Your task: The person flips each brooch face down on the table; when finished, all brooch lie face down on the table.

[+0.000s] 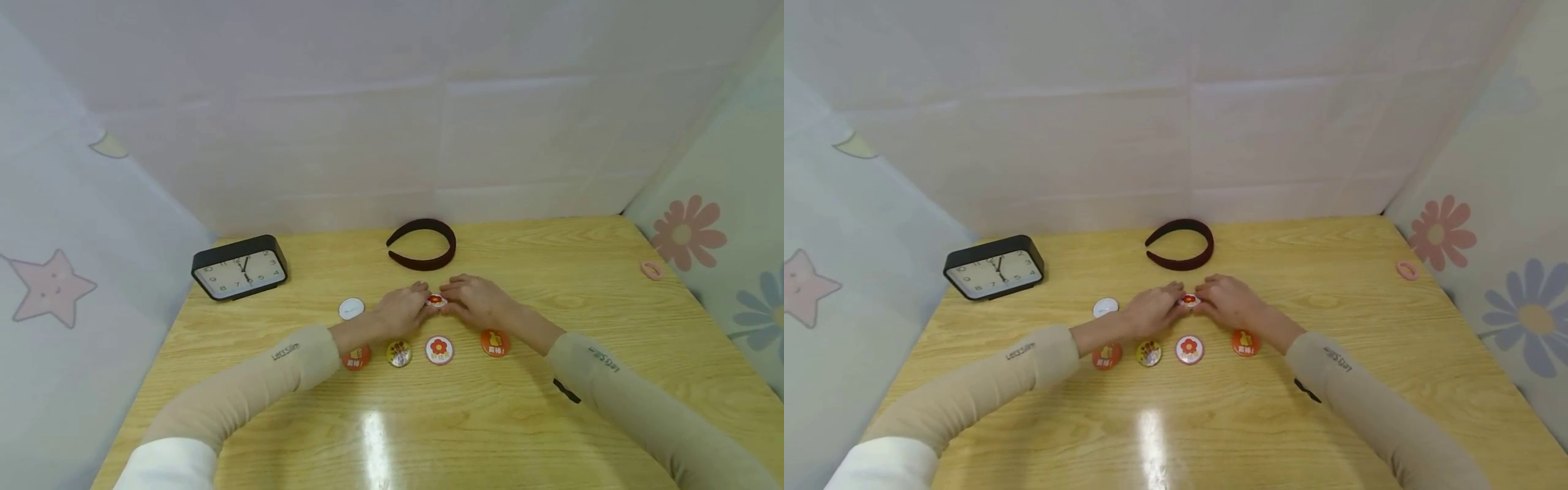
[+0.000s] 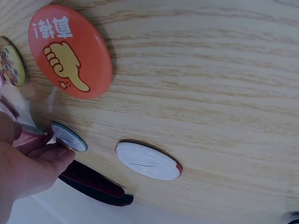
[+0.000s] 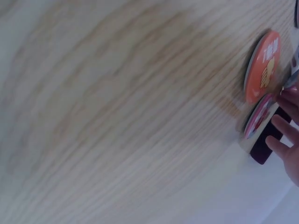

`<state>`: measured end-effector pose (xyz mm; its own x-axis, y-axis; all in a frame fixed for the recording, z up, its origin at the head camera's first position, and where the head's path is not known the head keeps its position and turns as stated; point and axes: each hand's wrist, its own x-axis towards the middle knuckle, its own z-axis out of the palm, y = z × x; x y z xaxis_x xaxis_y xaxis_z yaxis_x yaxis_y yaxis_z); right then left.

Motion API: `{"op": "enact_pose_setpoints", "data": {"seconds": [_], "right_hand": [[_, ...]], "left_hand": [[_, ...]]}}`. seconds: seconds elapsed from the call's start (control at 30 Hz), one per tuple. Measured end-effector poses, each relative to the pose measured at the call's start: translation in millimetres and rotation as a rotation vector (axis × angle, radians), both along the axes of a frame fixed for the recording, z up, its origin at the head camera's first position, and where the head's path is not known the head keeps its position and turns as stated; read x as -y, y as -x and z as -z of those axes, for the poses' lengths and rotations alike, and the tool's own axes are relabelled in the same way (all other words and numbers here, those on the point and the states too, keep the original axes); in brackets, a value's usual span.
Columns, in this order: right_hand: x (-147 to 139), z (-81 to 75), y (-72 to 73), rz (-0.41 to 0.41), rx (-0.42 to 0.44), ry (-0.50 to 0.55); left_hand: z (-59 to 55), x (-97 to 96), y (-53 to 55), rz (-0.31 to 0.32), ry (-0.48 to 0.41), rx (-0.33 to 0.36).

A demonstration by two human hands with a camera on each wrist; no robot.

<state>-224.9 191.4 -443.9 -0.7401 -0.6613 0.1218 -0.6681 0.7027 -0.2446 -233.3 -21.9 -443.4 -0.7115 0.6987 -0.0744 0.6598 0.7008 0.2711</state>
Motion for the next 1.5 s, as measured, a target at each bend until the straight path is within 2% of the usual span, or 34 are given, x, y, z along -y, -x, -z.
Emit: {"op": "enact_pose_setpoints", "data": {"seconds": [0.3, 0.47, 0.6, 0.73, 0.83, 0.97, 1.1, 1.2, 1.33, 1.5], "right_hand": [[1.0, 7.2, 3.6, -0.056, -0.181, 0.076], [4.9, 8.0, 2.9, -0.023, -0.204, 0.117], [11.4, 7.0, 0.5, 0.021, -0.165, 0.146], [15.4, 6.7, -0.1, 0.109, -0.068, 0.204], [15.6, 6.4, 0.4, 0.167, 0.001, 0.270], [12.6, 5.1, 1.7, 0.195, 0.039, 0.312], [5.7, 1.2, 2.1, 0.185, 0.066, 0.352], [1.2, -2.0, 2.0, 0.136, 0.087, 0.355], [0.0, -2.5, 1.9, 0.068, 0.107, 0.290], [2.6, 1.0, 3.6, 0.041, 0.075, 0.179]], "left_hand": [[2.4, -1.0, -2.6, -0.030, -0.075, -0.051], [5.5, -2.5, -1.3, -0.023, -0.042, -0.113], [6.7, -2.6, -2.1, -0.028, -0.042, -0.155], [7.7, -0.9, -3.0, -0.035, -0.129, -0.183], [7.2, 0.0, -3.8, -0.018, -0.176, -0.194], [4.6, -1.2, -4.0, -0.001, -0.140, -0.206], [1.5, -6.9, -1.9, 0.010, -0.072, -0.222], [0.5, -10.3, -0.9, 0.017, -0.042, -0.222], [0.5, -10.6, -1.2, 0.010, -0.012, -0.181], [0.9, -9.2, -1.3, -0.022, -0.009, -0.109]]}}
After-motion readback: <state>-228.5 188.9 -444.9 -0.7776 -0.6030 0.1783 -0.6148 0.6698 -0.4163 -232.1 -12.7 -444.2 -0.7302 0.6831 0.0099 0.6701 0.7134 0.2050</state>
